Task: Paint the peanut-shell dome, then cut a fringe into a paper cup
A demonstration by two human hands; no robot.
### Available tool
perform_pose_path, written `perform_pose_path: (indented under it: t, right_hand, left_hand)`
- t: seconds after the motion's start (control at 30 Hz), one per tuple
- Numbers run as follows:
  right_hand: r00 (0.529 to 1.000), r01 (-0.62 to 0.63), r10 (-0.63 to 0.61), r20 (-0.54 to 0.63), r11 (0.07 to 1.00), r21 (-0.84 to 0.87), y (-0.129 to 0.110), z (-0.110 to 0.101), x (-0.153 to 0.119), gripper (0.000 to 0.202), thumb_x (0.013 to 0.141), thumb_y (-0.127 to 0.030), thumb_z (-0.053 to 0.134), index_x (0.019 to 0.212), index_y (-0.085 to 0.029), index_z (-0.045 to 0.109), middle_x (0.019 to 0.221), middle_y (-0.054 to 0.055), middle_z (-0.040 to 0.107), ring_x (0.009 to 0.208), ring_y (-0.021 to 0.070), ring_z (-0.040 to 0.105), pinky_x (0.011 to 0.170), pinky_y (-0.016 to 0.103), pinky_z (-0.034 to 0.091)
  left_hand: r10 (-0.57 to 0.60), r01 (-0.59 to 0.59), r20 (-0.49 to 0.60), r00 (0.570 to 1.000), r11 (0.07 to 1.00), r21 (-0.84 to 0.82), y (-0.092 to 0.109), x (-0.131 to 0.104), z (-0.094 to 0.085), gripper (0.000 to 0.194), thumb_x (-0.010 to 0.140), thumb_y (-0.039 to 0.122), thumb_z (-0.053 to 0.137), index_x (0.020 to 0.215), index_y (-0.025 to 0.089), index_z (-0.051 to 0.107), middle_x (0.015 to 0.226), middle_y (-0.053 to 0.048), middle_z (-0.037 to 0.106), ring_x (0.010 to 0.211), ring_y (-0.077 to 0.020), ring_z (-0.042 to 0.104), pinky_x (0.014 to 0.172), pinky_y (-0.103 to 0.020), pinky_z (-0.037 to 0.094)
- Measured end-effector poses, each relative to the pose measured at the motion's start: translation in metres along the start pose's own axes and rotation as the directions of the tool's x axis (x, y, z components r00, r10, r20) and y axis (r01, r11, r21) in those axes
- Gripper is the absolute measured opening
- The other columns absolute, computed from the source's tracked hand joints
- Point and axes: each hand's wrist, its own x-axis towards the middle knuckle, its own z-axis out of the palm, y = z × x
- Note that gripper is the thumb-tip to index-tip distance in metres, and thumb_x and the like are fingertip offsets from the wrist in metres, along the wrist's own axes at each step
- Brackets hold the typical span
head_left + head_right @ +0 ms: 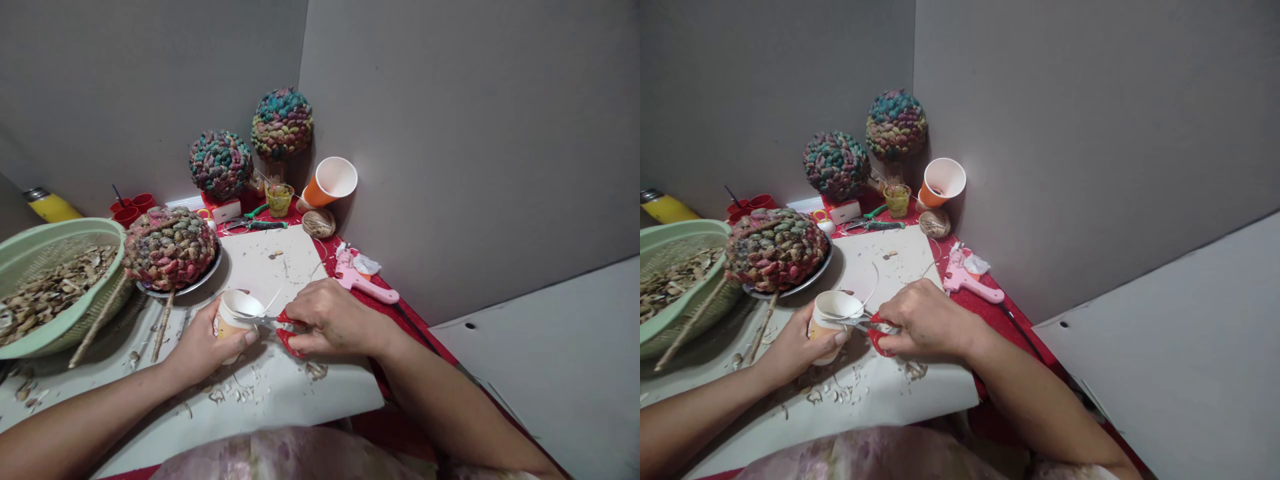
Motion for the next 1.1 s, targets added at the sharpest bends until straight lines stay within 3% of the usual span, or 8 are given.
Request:
perform_pose_path:
  t: [0.23,0.5,0.83,1.1]
  right_hand:
    - [0.999,0.008,-0.007,0.046,1.0,-0.022,0.0,-0.003,0.0,0.033,0.093,-0.028,0.065,0.062,-0.019,0.057,0.055,-0.004,0.055,0.053,0.0109,0.041,0.058,0.029,0.022]
    - [0.999,-0.048,0.049,0.023,0.999,-0.024,-0.006,0.002,0.003,0.021,0.078,-0.026,0.071,0.062,-0.018,0.061,0.054,-0.003,0.06,0.051,0.0109,0.044,0.058,0.028,0.022]
    - [1.0,0.005,-0.005,0.008,1.0,-0.018,-0.002,0.006,0.004,0.027,0.076,-0.02,0.073,0.057,-0.019,0.055,0.051,-0.006,0.054,0.049,0.0095,0.043,0.056,0.027,0.023]
    - [1.0,0.001,-0.001,-0.001,1.0,0.03,0.0,0.007,0.006,0.027,0.075,-0.013,0.071,0.057,-0.018,0.052,0.052,-0.006,0.054,0.05,0.0085,0.04,0.057,0.026,0.022]
  left_hand:
    - [0.012,-0.012,-0.011,1.0,1.0,0.008,0.0,0.001,-0.002,0.054,0.077,0.052,0.076,0.117,0.018,0.064,0.096,-0.006,0.075,0.084,-0.0244,0.067,0.075,-0.035,0.055]
    - [0.004,-0.005,-0.053,0.999,1.0,-0.03,0.009,-0.001,0.008,0.046,0.072,0.037,0.076,0.111,0.018,0.063,0.095,-0.005,0.075,0.081,-0.0232,0.068,0.075,-0.035,0.056]
    - [0.008,-0.013,-0.119,0.993,0.999,-0.035,0.007,-0.001,0.007,0.057,0.067,0.035,0.077,0.119,0.017,0.06,0.1,-0.007,0.076,0.087,-0.0257,0.069,0.079,-0.036,0.057]
    - [0.019,-0.022,-0.16,0.987,1.0,-0.021,0.004,0.0,0.005,0.064,0.069,0.039,0.078,0.126,0.016,0.058,0.116,-0.013,0.075,0.104,-0.0311,0.069,0.094,-0.042,0.054]
